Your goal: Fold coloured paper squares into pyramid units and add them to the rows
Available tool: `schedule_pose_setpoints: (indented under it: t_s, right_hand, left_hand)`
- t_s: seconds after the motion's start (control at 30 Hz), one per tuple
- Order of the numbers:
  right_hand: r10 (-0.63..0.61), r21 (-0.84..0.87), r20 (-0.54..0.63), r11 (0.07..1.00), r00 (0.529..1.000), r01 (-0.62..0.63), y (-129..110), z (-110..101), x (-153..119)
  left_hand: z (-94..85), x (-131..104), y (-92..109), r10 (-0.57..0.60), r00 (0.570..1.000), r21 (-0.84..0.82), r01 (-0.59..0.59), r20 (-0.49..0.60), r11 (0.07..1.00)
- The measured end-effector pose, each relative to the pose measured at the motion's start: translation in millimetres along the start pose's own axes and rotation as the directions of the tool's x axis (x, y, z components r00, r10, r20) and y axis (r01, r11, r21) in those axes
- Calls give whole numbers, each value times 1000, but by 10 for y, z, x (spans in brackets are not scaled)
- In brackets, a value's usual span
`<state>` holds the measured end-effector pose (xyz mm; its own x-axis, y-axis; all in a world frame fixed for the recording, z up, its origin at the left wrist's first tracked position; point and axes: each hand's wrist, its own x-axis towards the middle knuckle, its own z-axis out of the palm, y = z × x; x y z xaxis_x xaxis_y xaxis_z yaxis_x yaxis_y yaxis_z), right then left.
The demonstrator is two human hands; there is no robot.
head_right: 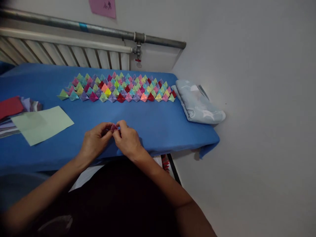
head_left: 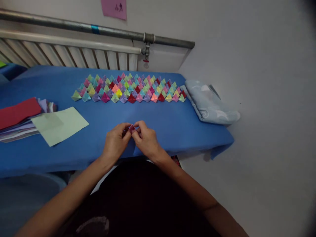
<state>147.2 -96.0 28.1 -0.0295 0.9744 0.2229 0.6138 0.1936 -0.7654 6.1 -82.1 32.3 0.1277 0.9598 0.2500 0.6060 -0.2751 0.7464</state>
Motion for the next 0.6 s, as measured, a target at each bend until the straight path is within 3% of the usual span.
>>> schedule_pose_setpoints:
  t_s: [0.2,0.37,0.47,0.6]
  right_hand:
    - [-123,22,-84,992,989,125,45,-75,-98]
    - [-121,208,-179,965,976,157,120,-68,-142]
    - [-191,255,-222,935,956,246,121,-53,-165]
    - [-310,214,-273,903,911,371,117,-60,-194]
  left_hand:
    - [92,-50,71,-12,1000,-70,14,27,997]
    - [101,-74,137,-84,995,-346,96,49,933]
    - [65,-100,165,-103,994,-458,111,41,882]
    - [31,-158,171,63,994,-246,-82,-85,966]
